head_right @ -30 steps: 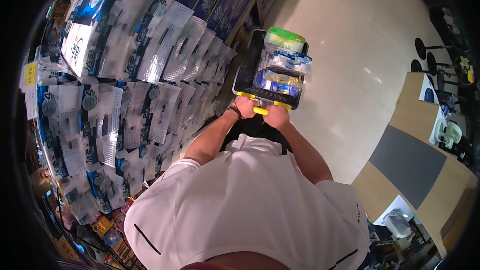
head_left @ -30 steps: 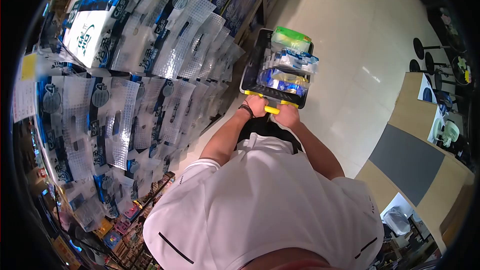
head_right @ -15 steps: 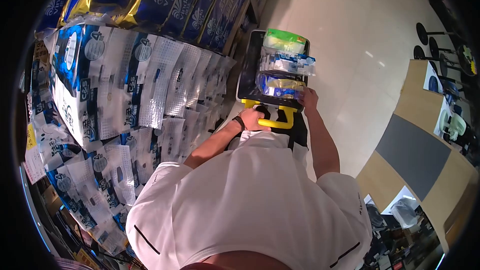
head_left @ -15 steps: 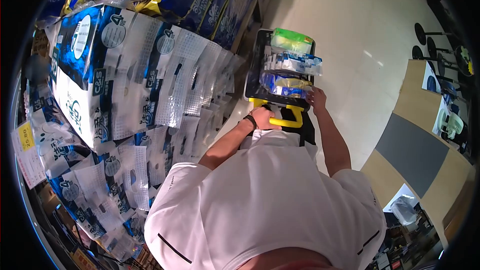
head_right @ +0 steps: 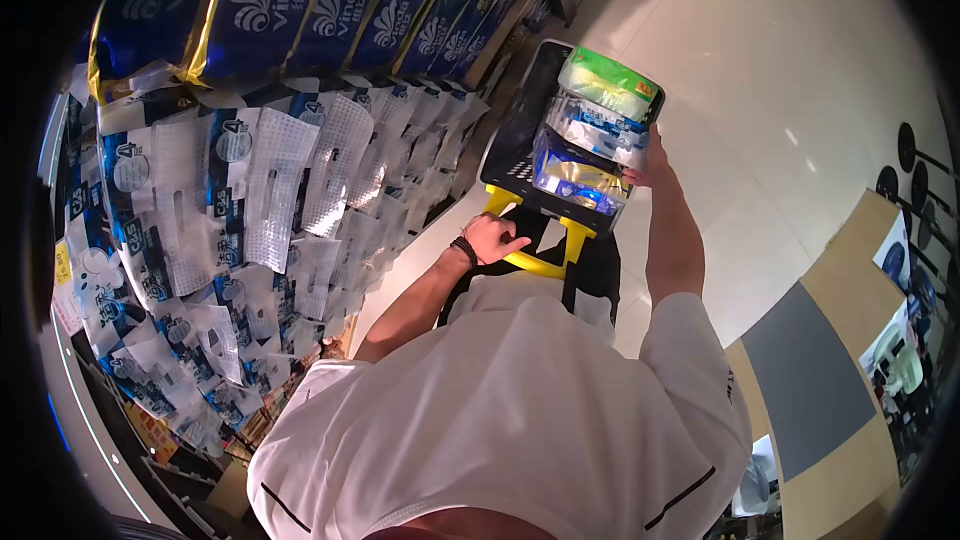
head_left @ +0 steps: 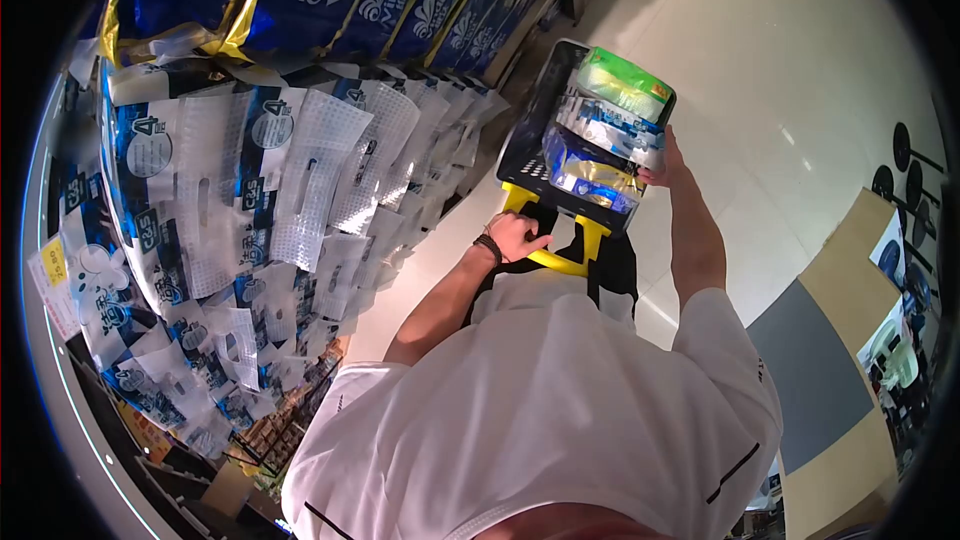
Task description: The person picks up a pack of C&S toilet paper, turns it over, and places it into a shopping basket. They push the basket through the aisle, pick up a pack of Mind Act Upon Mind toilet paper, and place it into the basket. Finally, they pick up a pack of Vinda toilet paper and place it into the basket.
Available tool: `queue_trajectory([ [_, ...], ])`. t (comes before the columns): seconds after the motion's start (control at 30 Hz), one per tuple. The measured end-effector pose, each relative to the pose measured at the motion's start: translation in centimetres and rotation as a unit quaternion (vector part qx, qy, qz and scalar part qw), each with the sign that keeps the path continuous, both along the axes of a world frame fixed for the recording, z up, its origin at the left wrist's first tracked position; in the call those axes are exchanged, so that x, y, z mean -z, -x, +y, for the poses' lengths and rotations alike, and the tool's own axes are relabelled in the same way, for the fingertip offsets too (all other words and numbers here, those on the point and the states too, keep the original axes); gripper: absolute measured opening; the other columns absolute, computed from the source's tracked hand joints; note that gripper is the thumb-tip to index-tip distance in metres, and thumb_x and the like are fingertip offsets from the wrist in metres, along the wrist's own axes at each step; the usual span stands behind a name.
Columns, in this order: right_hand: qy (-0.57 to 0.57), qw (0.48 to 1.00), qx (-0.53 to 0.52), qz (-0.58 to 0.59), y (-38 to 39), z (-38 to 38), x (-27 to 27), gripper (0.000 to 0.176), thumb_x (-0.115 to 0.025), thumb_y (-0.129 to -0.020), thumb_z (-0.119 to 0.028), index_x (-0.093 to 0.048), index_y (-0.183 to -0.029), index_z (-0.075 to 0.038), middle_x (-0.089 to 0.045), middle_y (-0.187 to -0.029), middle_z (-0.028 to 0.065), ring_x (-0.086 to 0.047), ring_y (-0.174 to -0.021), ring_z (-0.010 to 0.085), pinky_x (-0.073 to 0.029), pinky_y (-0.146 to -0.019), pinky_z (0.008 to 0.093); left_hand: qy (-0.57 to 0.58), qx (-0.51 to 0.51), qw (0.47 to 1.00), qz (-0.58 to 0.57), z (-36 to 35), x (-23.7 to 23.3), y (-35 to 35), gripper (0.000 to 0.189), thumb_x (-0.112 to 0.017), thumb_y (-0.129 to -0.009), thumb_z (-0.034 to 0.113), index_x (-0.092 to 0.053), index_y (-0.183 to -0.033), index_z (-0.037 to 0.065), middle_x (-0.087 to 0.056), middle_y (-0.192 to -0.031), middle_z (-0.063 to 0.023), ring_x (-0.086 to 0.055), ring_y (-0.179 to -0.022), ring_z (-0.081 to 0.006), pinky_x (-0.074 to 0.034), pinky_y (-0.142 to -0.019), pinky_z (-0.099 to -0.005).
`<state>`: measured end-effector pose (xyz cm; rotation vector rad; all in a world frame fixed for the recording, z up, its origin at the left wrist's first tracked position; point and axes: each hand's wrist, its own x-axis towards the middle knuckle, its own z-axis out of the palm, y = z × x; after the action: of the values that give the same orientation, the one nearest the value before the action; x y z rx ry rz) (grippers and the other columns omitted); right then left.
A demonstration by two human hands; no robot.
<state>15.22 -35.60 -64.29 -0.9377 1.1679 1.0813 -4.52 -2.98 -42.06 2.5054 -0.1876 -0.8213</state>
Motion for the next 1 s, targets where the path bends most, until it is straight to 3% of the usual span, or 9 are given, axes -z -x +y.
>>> queue_trajectory([
  [0.13,-0.071,0.994,0.031,0.073,-2.0,1.5,-1.5,0.075,-0.064,-0.084,-0.069,-0.055,-0.138,-0.019,-0.056,-0.139,0.0131,-0.051,-0.128,0.0396,-0.046,-0.101,0.0615,-0.003,-0.064,0.997,0.048,-0.4,0.2,-0.4,0.037,-0.072,-0.088,0.044,-0.072,-0.081,0.007,-0.07,-0.071,-0.0158,-0.069,-0.069,-0.0362,-0.055,-0.07,-0.0452],
  [0.17,-0.128,0.988,0.045,0.069,-1.9,1.8,-1.8,0.069,-0.065,-0.086,-0.064,-0.056,-0.137,-0.019,-0.058,-0.139,0.0112,-0.052,-0.129,0.0368,-0.046,-0.102,0.0608,-0.005,-0.092,0.994,0.06,-0.4,0.7,-0.6,0.035,-0.072,-0.09,0.039,-0.072,-0.085,0.005,-0.072,-0.072,-0.0135,-0.071,-0.068,-0.0308,-0.055,-0.07,-0.041],
  [0.27,-0.216,0.972,0.06,0.064,-1.0,3.1,-2.0,0.057,-0.066,-0.09,-0.054,-0.06,-0.134,-0.019,-0.06,-0.139,0.0079,-0.054,-0.13,0.0316,-0.046,-0.103,0.0596,0.075,-0.331,0.924,0.178,0.5,4.6,-2.0,0.028,-0.072,-0.094,0.031,-0.073,-0.094,0.003,-0.072,-0.073,-0.0092,-0.07,-0.068,-0.019,-0.056,-0.069,-0.0315],
  [0.43,-0.146,0.979,0.064,0.124,0.5,5.5,-2.9,0.057,-0.071,-0.087,-0.052,-0.062,-0.132,-0.018,-0.06,-0.14,0.0099,-0.055,-0.13,0.0331,-0.046,-0.103,0.0613,0.222,-0.528,0.813,0.102,0.9,12.0,-4.8,0.027,-0.07,-0.096,0.03,-0.068,-0.101,0.004,-0.073,-0.085,-0.0045,-0.067,-0.066,-0.0126,-0.054,-0.063,-0.0276],
  [0.5,-0.149,0.982,0.054,0.106,1.2,5.9,-2.6,0.059,-0.072,-0.086,-0.052,-0.061,-0.131,-0.015,-0.06,-0.139,0.011,-0.055,-0.129,0.0333,-0.047,-0.102,0.0616,0.138,-0.554,0.812,0.125,-0.3,11.0,-7.2,0.035,-0.071,-0.096,0.037,-0.065,-0.103,0.003,-0.071,-0.091,-0.0068,-0.067,-0.075,-0.0134,-0.053,-0.064,-0.0287],
  [0.67,-0.16,0.984,0.055,0.056,2.9,7.8,-4.5,0.062,-0.072,-0.087,-0.052,-0.058,-0.133,-0.012,-0.061,-0.137,0.0124,-0.058,-0.126,0.0344,-0.048,-0.1,0.062,0.073,-0.627,0.762,0.146,0.4,13.6,-9.0,0.096,-0.062,-0.081,0.081,-0.05,-0.141,0.007,-0.067,-0.119,-0.0159,-0.07,-0.093,-0.025,-0.06,-0.073,-0.0368],
  [0.8,-0.148,0.986,0.073,0.012,5.0,8.8,-10.0,0.057,-0.068,-0.093,-0.047,-0.055,-0.135,-0.011,-0.062,-0.136,0.0143,-0.06,-0.124,0.0374,-0.047,-0.101,0.0638,0.2,-0.669,0.67,0.251,2.1,10.8,-9.5,0.112,-0.055,-0.078,0.089,-0.036,-0.155,0.01,-0.051,-0.148,-0.0166,-0.059,-0.123,-0.0367,-0.056,-0.09,-0.0518],
  [0.93,-0.164,0.981,0.103,-0.013,8.0,8.2,-15.3,0.06,-0.069,-0.091,-0.047,-0.054,-0.137,-0.012,-0.064,-0.134,0.0143,-0.063,-0.122,0.0367,-0.046,-0.101,0.0653,0.287,-0.624,0.628,0.365,2.9,4.5,-10.0,0.12,-0.055,-0.072,0.093,-0.037,-0.155,0.009,-0.048,-0.152,-0.0146,-0.051,-0.133,-0.0353,-0.047,-0.101,-0.0581],
  [1.0,-0.168,0.976,0.131,-0.039,9.6,6.8,-19.5,0.056,-0.067,-0.095,-0.042,-0.05,-0.14,-0.013,-0.061,-0.138,0.0145,-0.058,-0.128,0.0355,-0.044,-0.103,0.0655,0.308,-0.599,0.621,0.4,3.7,3.8,-9.7,0.118,-0.051,-0.076,0.093,-0.038,-0.155,0.007,-0.048,-0.153,-0.0145,-0.051,-0.135,-0.035,-0.045,-0.103,-0.0595],
])
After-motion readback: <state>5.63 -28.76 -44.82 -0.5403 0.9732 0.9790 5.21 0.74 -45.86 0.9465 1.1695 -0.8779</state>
